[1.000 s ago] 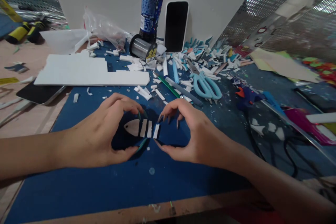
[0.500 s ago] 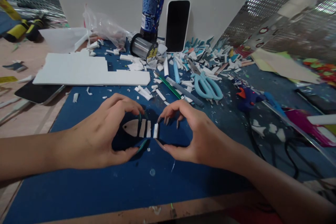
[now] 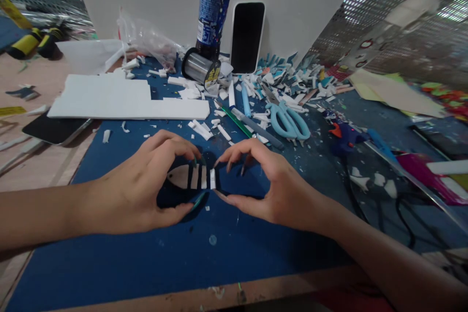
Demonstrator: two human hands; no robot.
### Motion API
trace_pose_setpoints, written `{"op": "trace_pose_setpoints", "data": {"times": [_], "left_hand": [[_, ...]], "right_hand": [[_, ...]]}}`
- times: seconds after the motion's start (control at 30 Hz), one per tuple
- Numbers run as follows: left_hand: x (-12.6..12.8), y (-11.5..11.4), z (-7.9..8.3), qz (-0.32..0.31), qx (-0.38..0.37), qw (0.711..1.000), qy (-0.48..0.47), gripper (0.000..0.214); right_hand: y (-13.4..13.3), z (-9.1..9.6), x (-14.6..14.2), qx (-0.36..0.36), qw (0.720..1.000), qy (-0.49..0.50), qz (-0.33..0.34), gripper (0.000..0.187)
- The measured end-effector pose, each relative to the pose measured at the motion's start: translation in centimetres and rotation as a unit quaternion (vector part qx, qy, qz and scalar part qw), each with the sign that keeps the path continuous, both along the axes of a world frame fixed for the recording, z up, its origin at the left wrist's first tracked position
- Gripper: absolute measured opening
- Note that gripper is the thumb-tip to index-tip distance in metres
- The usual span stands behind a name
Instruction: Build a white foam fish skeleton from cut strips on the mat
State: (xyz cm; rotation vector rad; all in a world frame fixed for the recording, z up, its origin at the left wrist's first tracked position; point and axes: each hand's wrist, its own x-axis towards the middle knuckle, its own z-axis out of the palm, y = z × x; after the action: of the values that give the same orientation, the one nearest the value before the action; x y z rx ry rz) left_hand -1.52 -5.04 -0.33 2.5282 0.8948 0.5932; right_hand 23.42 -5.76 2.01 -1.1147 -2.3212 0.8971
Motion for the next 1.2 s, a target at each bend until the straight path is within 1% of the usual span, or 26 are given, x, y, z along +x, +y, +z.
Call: {"op": "trace_pose_setpoints", "data": {"times": [0.27, 0.5, 0.63, 0.8, 0.93, 1.2], "left_hand": [[-0.18, 0.05, -0.07, 0.009, 0.0, 1.0, 0.004, 0.043], [0.06, -0.18, 0.22, 0.041, 0.015, 0.999, 0.013, 0.039], [0.12, -0.25, 0.39, 0.04, -0.007, 0.999, 0.021, 0.041], [0.11, -0.21, 0.41, 0.039, -0.011, 0.999, 0.006, 0.038], [0.14, -0.26, 0.52, 0.04, -0.039, 0.998, 0.005, 0.035], [0.1, -0.37, 0.63, 0.049, -0.054, 0.997, 0.012, 0.034]], "right_hand": [[0.31, -0.47, -0.15, 0.005, 1.0, 0.026, 0.002, 0.028], [0.42, -0.72, 0.09, -0.017, 1.0, 0.016, -0.005, 0.027], [0.55, -0.71, 0.16, -0.023, 1.0, 0.01, -0.01, 0.028], [0.61, -0.72, 0.15, -0.018, 1.0, 0.011, -0.011, 0.028], [0.59, -0.73, 0.17, -0.017, 1.0, 0.01, -0.012, 0.028], [0.61, -0.82, 0.14, -0.013, 1.0, 0.01, -0.012, 0.028]]}}
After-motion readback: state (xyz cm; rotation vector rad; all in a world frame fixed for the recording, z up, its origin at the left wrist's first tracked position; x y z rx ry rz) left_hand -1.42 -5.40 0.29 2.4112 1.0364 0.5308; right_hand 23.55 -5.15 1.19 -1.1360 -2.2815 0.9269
